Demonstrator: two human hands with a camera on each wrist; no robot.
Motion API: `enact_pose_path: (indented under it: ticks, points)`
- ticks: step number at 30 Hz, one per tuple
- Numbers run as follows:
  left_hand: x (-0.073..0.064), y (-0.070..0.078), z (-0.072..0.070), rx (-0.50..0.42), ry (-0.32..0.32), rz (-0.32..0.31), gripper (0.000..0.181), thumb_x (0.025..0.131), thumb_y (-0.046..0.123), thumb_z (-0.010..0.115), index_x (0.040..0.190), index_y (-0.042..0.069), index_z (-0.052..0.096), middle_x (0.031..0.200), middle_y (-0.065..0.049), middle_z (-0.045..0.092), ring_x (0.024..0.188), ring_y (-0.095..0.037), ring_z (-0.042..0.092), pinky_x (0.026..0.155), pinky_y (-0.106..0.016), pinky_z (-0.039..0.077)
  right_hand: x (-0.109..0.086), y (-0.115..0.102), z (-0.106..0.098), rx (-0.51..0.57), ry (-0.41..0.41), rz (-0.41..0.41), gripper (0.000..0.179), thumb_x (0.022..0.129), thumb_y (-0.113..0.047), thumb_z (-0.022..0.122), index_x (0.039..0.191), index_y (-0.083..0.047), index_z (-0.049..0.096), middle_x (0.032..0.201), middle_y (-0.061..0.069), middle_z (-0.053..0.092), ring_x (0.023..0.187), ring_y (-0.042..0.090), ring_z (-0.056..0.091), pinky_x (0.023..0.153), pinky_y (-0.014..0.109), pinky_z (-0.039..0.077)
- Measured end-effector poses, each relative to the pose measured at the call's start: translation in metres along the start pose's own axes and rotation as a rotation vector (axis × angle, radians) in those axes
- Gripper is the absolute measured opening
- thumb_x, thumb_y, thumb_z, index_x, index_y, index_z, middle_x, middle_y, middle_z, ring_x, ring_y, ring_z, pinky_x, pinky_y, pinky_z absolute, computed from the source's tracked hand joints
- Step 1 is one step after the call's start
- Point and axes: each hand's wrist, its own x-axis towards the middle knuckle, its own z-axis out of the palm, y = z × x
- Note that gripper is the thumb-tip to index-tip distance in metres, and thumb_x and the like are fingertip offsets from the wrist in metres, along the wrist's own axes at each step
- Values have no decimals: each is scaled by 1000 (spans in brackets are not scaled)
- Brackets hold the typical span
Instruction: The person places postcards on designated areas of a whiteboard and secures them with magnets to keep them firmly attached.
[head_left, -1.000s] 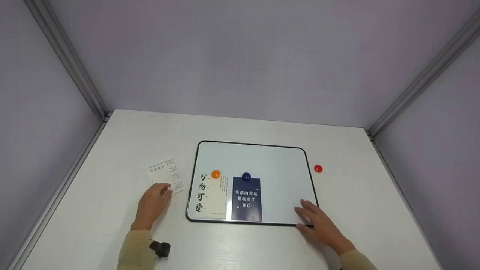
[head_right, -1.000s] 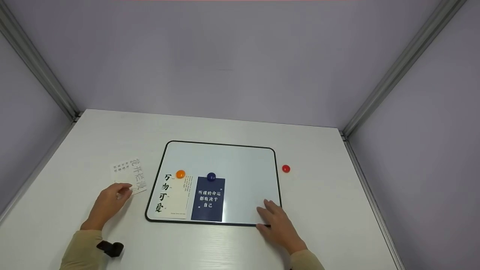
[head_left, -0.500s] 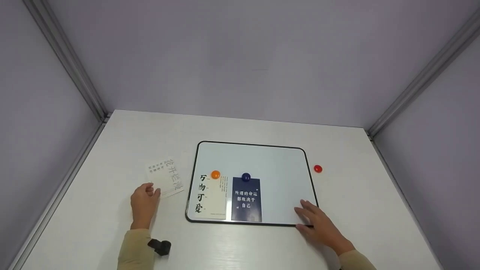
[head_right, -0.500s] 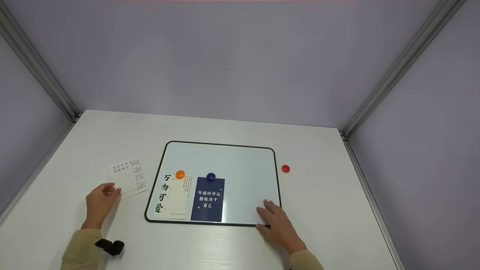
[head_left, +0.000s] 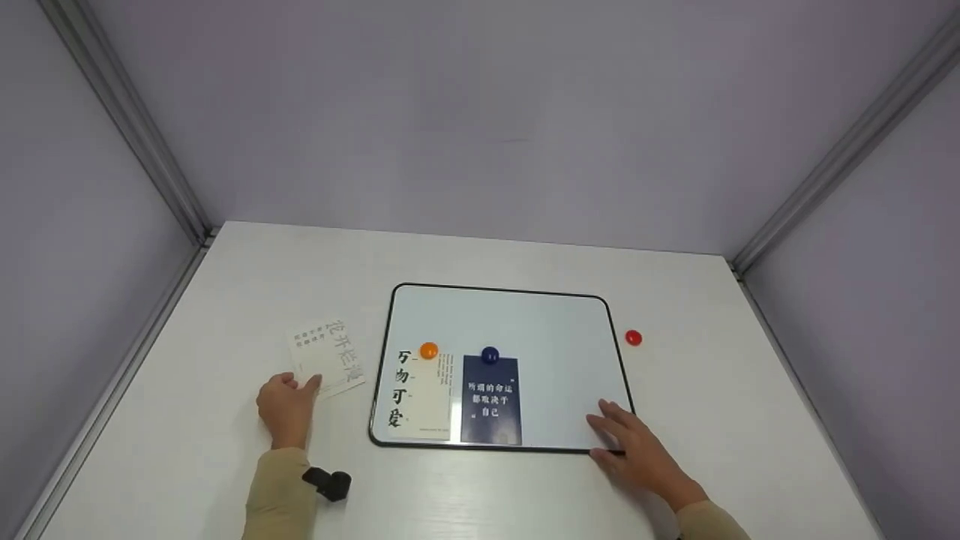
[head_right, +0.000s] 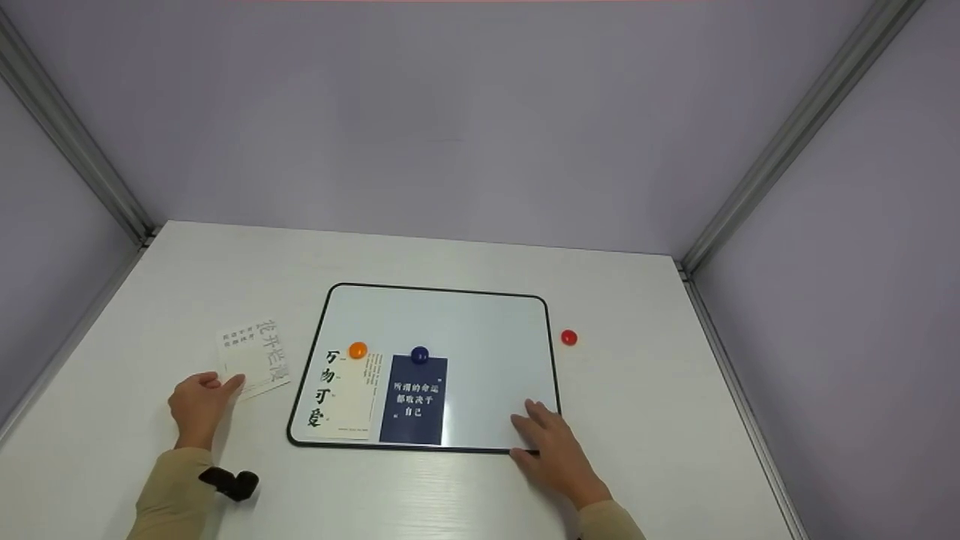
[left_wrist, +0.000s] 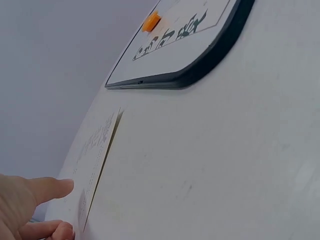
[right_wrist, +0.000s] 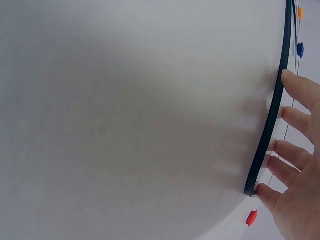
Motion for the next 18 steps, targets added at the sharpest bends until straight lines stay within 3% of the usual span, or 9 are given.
enact_pose_path:
  ticks: [5,12,18]
  points:
    - [0,3,4,17,17,-34,50,87,16,67,123,-15,51,119,-32,55,112,-44,51,102,-53,41,1,-1,1,-3,-7,12,53,87,-31,69,135,-15,55,153,13,42,143,38,36,113,57,35]
    - [1,6,8,112,48,-9,50,86,13,69,122,-18,52,119,-35,54,115,-47,48,103,-55,39,2,0,2,11,-16,31,53,87,-32,69,136,-16,55,154,12,41,144,37,35,114,56,34]
    - [4,9,7,114,32,-23,49,85,12,68,121,-18,53,121,-37,55,119,-50,49,106,-55,40,1,0,1,13,-9,17,53,87,-31,69,136,-15,55,153,13,41,143,38,35,113,57,34]
